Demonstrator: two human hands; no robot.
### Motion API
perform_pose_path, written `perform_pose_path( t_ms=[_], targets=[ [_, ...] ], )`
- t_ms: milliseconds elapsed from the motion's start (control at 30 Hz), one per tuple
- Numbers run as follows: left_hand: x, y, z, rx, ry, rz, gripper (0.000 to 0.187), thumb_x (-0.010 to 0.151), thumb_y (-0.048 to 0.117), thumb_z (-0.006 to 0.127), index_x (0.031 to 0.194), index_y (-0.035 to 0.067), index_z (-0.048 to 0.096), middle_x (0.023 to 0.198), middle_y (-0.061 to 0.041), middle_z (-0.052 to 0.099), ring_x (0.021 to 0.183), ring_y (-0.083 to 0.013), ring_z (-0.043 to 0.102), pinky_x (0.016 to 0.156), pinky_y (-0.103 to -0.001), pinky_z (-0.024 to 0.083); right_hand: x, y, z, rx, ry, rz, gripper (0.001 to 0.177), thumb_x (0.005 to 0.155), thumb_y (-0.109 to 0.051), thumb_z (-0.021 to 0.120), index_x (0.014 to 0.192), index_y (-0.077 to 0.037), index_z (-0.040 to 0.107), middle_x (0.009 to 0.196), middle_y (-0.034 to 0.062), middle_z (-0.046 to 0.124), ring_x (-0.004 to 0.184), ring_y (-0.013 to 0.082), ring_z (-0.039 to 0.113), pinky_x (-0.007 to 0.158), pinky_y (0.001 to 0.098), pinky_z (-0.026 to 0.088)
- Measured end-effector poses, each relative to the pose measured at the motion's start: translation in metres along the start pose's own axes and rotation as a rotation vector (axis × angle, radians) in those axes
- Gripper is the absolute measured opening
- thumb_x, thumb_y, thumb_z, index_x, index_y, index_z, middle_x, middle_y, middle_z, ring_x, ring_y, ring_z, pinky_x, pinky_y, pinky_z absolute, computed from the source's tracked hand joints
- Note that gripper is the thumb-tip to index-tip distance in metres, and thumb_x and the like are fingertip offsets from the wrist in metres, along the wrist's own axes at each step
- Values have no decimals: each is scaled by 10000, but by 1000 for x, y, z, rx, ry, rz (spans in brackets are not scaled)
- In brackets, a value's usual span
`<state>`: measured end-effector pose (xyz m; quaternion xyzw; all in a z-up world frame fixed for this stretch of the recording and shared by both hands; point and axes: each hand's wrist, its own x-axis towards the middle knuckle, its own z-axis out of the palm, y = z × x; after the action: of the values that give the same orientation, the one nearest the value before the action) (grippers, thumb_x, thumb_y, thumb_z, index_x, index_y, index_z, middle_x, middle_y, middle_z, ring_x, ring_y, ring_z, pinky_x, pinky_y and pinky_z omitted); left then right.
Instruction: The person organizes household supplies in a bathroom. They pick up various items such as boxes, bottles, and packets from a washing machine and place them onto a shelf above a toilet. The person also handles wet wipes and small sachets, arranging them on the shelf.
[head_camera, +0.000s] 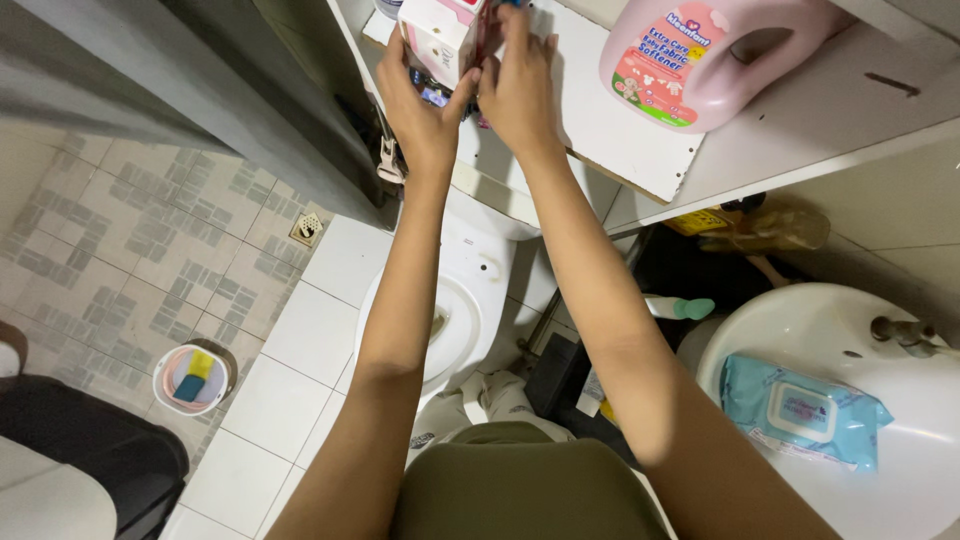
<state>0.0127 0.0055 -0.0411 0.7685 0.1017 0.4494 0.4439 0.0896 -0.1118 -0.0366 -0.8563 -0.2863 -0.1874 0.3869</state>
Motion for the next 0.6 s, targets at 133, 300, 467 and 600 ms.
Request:
perform_pose_path(
  t_ms=[133,300,467,600],
  targets=[
    [-2,4,-4,-7,-21,0,995,820,245,985,1553,33,346,1460,-168,491,1338,-338,530,1147,-415,454,-2,-1,-3,149,99,18,591,910,44,684,1422,-76,416,1288,145,659,1177,327,629,1027,461,490],
    [-1,7,-5,-29,-42,7,1079,836,269,986,1604,40,264,1549,-205,413,1414,-366,491,1196,-423,431,1,3,-3,245,201,5,568,899,63,692,1391,-68,443,1231,132,680,1064,266,688,955,391,559],
    [-3,12,-6,-11,-50,-5,1084,864,247,965,1623,37,219,1572,-220,394,1436,-381,473,1213,-435,413,0,3,-5,295,238,-22,540,894,81,679,1370,-49,459,1245,134,674,1050,254,689,945,381,561],
    [-5,15,-9,-17,-76,-47,1120,864,242,960,1636,27,177,1552,-222,402,1434,-380,466,1217,-439,405,1,3,-4,298,237,4,501,904,81,683,1343,-59,487,1176,104,692,1038,239,698,939,366,571]
  ],
)
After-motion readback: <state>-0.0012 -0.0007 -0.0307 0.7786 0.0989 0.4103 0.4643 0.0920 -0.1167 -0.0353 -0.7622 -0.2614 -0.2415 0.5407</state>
